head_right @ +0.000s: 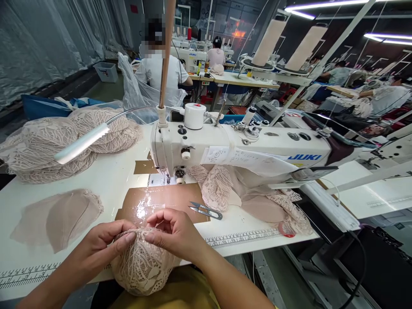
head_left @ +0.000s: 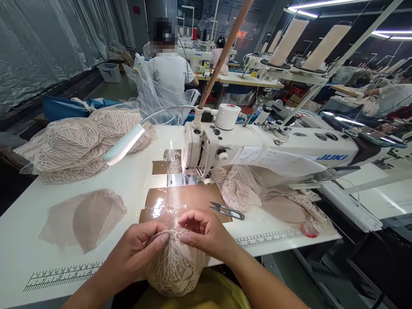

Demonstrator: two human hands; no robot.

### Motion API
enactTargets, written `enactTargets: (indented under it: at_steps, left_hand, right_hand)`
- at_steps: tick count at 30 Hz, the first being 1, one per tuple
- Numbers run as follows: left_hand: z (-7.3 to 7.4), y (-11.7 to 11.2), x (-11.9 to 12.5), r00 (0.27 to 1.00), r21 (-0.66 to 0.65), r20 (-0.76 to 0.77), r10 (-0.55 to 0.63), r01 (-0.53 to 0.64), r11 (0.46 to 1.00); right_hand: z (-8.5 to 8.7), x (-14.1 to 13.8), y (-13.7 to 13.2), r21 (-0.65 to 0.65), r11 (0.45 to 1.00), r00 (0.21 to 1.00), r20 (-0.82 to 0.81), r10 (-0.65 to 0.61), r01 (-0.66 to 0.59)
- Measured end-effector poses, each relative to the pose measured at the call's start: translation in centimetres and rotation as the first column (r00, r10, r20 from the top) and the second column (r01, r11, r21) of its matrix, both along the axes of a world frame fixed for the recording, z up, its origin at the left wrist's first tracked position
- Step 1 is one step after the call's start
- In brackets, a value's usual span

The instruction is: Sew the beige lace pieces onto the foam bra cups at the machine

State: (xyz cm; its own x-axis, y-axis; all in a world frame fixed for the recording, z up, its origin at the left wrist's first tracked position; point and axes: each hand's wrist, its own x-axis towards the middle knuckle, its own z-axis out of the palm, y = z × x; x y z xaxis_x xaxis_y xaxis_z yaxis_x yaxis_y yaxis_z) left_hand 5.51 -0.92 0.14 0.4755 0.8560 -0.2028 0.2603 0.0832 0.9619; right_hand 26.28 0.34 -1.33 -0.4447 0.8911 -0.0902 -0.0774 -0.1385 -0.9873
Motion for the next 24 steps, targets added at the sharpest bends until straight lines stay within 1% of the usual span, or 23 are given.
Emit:
enactTargets:
  at_steps: [1,2,3,5,8,12,15,17,18,20,22,23,24]
  left_hand:
    - [0.0,0.1,0.1,1.000,0.006,-0.001,-0.002,0.002,1.000]
    - [0.0,0.2,0.2,1.000,0.016,-0.006,-0.005,0.005,1.000]
    - [0.0,0.2,0.4,1.000,0.026,-0.012,-0.010,0.010,1.000]
    - [0.1,0.4,0.7,1.000,0.040,-0.017,-0.022,0.023,0.999]
    - [0.5,0.6,0.9,0.998,0.007,0.031,-0.055,0.055,0.998]
    - [0.8,1.1,0.9,0.995,-0.015,0.082,-0.060,0.061,0.998]
    - [0.3,1.4,1.2,0.992,-0.047,0.121,-0.025,0.031,0.998]
    - [-0.5,1.5,1.7,0.982,-0.122,0.187,0.026,-0.003,0.993]
    - [-0.9,1.6,1.9,0.971,-0.185,0.231,0.063,-0.020,0.983]
    - [-1.5,2.0,1.8,0.939,-0.332,0.297,0.176,-0.071,0.940]
    - [-1.5,2.5,0.7,0.903,-0.429,0.293,0.313,-0.168,0.887]
    - [-1.2,2.8,-0.2,0.882,-0.432,0.269,0.386,-0.248,0.867]
    - [-0.7,3.2,-1.3,0.858,-0.400,0.234,0.458,-0.344,0.850]
  right_hand:
    - [0.0,0.1,0.2,-0.032,0.999,1.000,-0.024,0.017,-0.018]
    - [0.1,0.1,0.3,-0.038,0.999,0.999,-0.013,0.030,-0.031]
    - [0.2,0.1,0.4,-0.018,0.999,0.999,0.026,0.036,-0.036]
    - [0.6,-0.1,0.4,0.063,0.998,0.991,0.129,0.021,-0.030]
    - [1.3,-0.1,0.3,0.151,0.989,0.975,0.221,-0.029,-0.005]
    - [2.2,0.2,0.2,0.208,0.978,0.970,0.237,-0.059,0.009]
    - [2.3,0.2,0.3,0.182,0.983,0.977,0.208,-0.043,0.004]
    - [2.0,0.1,0.5,0.109,0.994,0.989,0.147,-0.006,-0.010]
    - [1.7,0.0,0.8,0.064,0.998,0.994,0.109,0.011,-0.018]
    - [1.2,0.2,1.3,-0.007,1.000,0.999,0.046,0.011,-0.011]
    - [0.8,1.0,2.0,-0.047,0.998,0.999,0.027,-0.041,0.042]
    - [0.7,1.6,2.3,-0.053,0.995,0.996,0.039,-0.077,0.079]
    - [0.7,2.4,2.5,-0.050,0.992,0.992,0.059,-0.115,0.118]
